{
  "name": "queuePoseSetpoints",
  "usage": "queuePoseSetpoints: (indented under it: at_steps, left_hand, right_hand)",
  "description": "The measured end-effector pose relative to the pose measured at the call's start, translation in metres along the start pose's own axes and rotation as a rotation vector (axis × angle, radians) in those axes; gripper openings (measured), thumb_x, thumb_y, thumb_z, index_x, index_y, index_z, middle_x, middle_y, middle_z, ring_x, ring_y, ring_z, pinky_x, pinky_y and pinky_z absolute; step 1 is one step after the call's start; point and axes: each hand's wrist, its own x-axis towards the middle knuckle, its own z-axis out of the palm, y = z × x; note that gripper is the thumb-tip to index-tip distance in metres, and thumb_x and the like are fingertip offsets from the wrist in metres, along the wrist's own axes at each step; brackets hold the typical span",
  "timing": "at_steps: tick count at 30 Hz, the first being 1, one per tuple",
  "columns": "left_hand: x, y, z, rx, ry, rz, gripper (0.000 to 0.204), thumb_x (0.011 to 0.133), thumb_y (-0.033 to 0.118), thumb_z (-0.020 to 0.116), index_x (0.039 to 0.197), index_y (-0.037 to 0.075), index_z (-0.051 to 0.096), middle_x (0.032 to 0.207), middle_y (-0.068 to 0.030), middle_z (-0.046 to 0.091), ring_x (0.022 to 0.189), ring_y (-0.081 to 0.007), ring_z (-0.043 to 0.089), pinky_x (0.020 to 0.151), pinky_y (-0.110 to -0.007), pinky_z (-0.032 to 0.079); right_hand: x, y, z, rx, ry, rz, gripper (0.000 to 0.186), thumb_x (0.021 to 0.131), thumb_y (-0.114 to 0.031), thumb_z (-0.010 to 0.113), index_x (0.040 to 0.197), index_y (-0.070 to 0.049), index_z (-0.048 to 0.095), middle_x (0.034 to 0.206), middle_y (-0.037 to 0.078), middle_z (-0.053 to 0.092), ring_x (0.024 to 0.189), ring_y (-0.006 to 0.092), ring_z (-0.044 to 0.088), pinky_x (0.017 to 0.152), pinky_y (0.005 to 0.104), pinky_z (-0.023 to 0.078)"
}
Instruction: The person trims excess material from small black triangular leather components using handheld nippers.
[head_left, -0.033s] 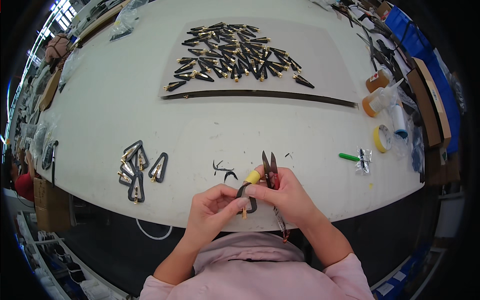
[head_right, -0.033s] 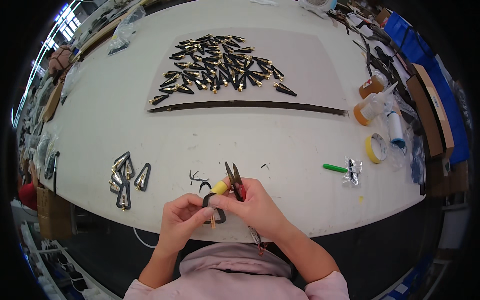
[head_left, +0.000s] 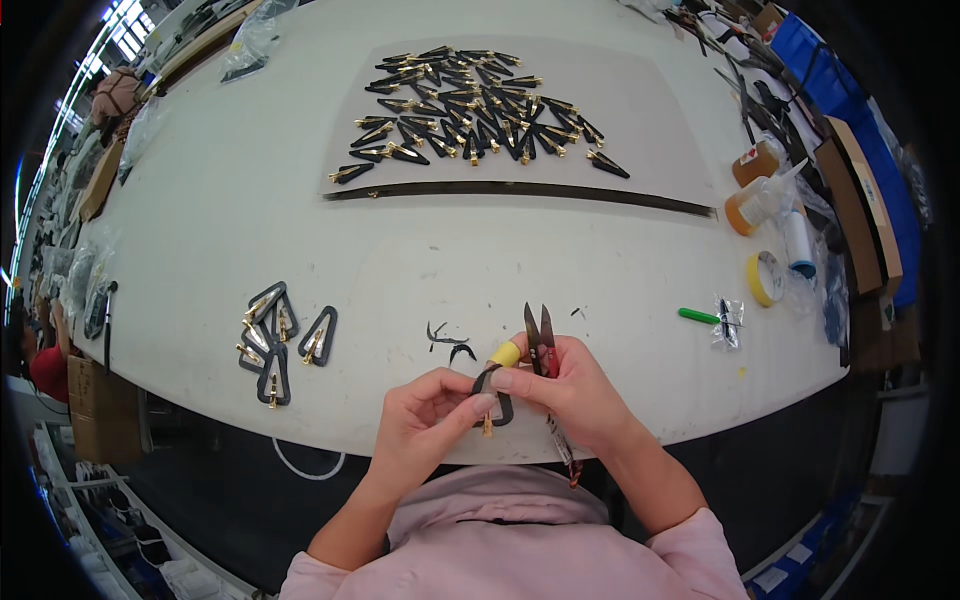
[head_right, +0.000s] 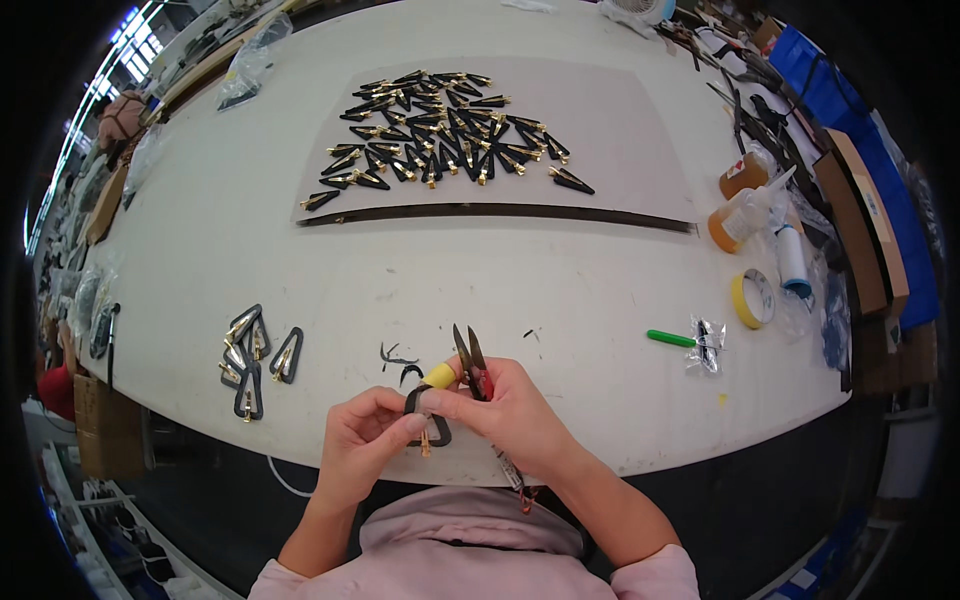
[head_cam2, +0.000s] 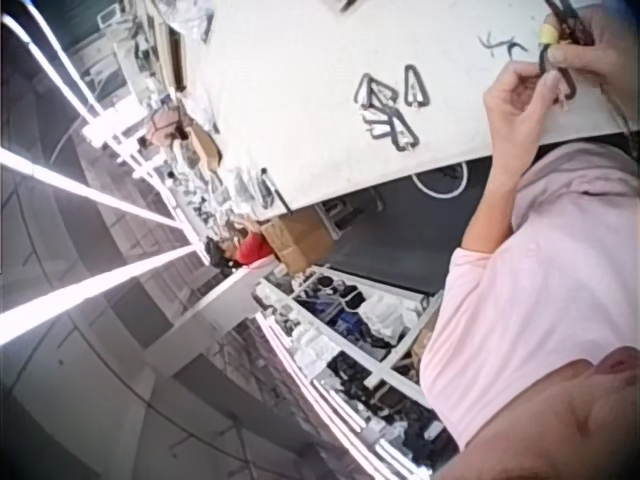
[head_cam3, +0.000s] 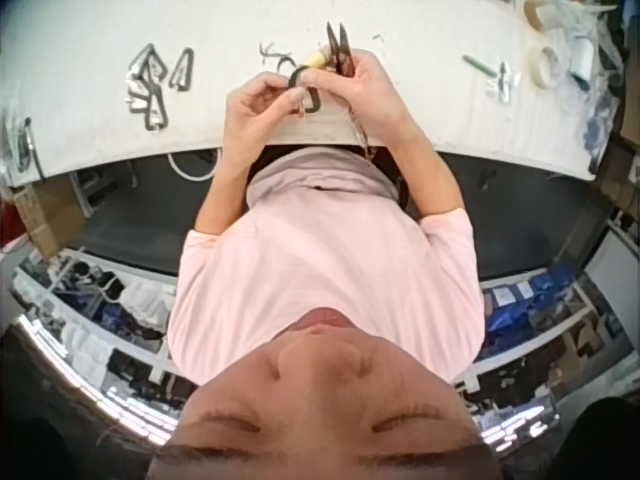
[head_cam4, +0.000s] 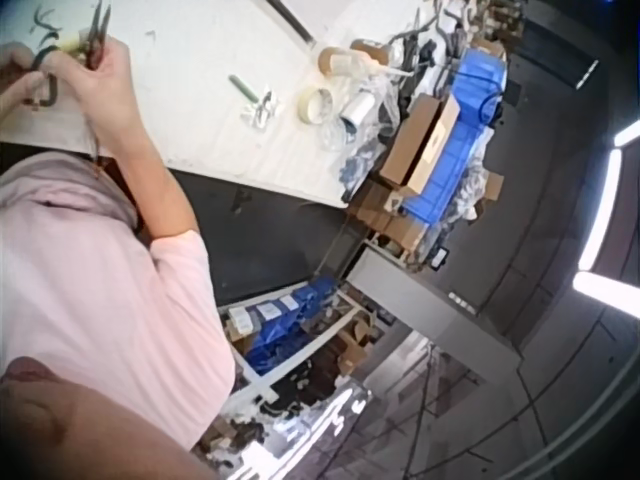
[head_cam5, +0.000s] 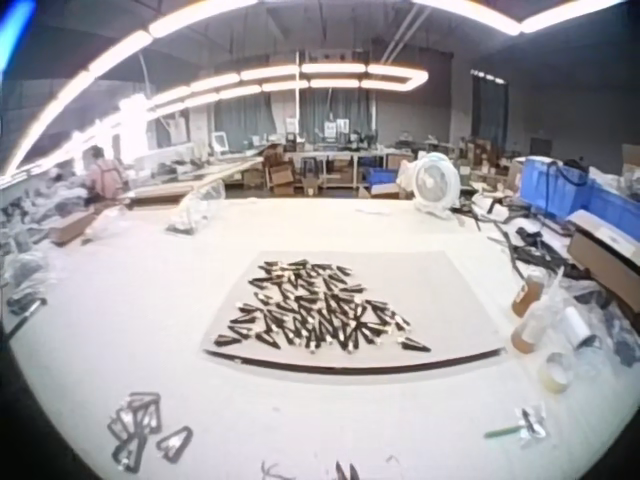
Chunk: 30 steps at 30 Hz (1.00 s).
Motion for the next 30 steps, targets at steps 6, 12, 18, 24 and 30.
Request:
queuePoseSetpoints:
  at_steps: [6,12,18,24,30]
  left_hand:
    - [0.0,0.0,-0.002,-0.079,0.008,-0.05,0.01,0.089,-0.001,0.064,0.097,-0.004,0.061,0.089,-0.0046,0.065,0.08,-0.0064,0.06,0.071,-0.021,0.048]
    - [-0.003,-0.004,-0.002,-0.066,-0.097,-0.057,0.012,0.089,-0.002,0.063,0.101,-0.005,0.06,0.091,-0.0059,0.066,0.084,-0.0068,0.061,0.073,-0.022,0.05]
    - [-0.002,-0.001,-0.002,-0.099,0.006,-0.023,0.013,0.09,-0.002,0.062,0.102,-0.005,0.06,0.093,-0.0074,0.066,0.085,-0.0088,0.062,0.075,-0.023,0.051]
    - [-0.002,-0.002,0.004,-0.086,0.057,-0.02,0.015,0.089,-0.001,0.063,0.104,-0.005,0.06,0.094,-0.0083,0.067,0.086,-0.0101,0.063,0.078,-0.024,0.051]
    - [-0.002,-0.005,0.0,-0.144,0.102,-0.05,0.017,0.089,0.0,0.065,0.104,-0.005,0.06,0.094,-0.0081,0.067,0.086,-0.0106,0.063,0.08,-0.025,0.05]
  right_hand:
    - [-0.002,-0.007,0.0,0.102,0.074,0.144,0.014,0.087,-0.015,0.069,0.091,-0.004,0.063,0.066,-0.009,0.049,0.058,-0.0008,0.039,0.051,0.0184,0.029]
    - [-0.002,-0.001,-0.001,0.043,0.033,0.093,0.01,0.09,-0.013,0.064,0.093,-0.004,0.061,0.069,-0.008,0.05,0.054,-0.0009,0.034,0.047,0.019,0.023]
    - [-0.003,-0.01,-0.002,0.183,0.033,0.221,0.011,0.087,-0.011,0.068,0.093,-0.004,0.062,0.07,-0.009,0.051,0.058,-0.0013,0.038,0.05,0.0173,0.027]
    - [-0.002,0.005,-0.001,-0.042,0.095,0.017,0.016,0.087,-0.017,0.069,0.093,-0.003,0.064,0.062,-0.01,0.05,0.055,-0.0015,0.037,0.052,0.0179,0.027]
    - [-0.001,0.005,0.002,-0.091,0.078,-0.056,0.02,0.094,-0.022,0.06,0.095,-0.002,0.061,0.067,-0.006,0.048,0.061,0.0014,0.038,0.055,0.0202,0.03]
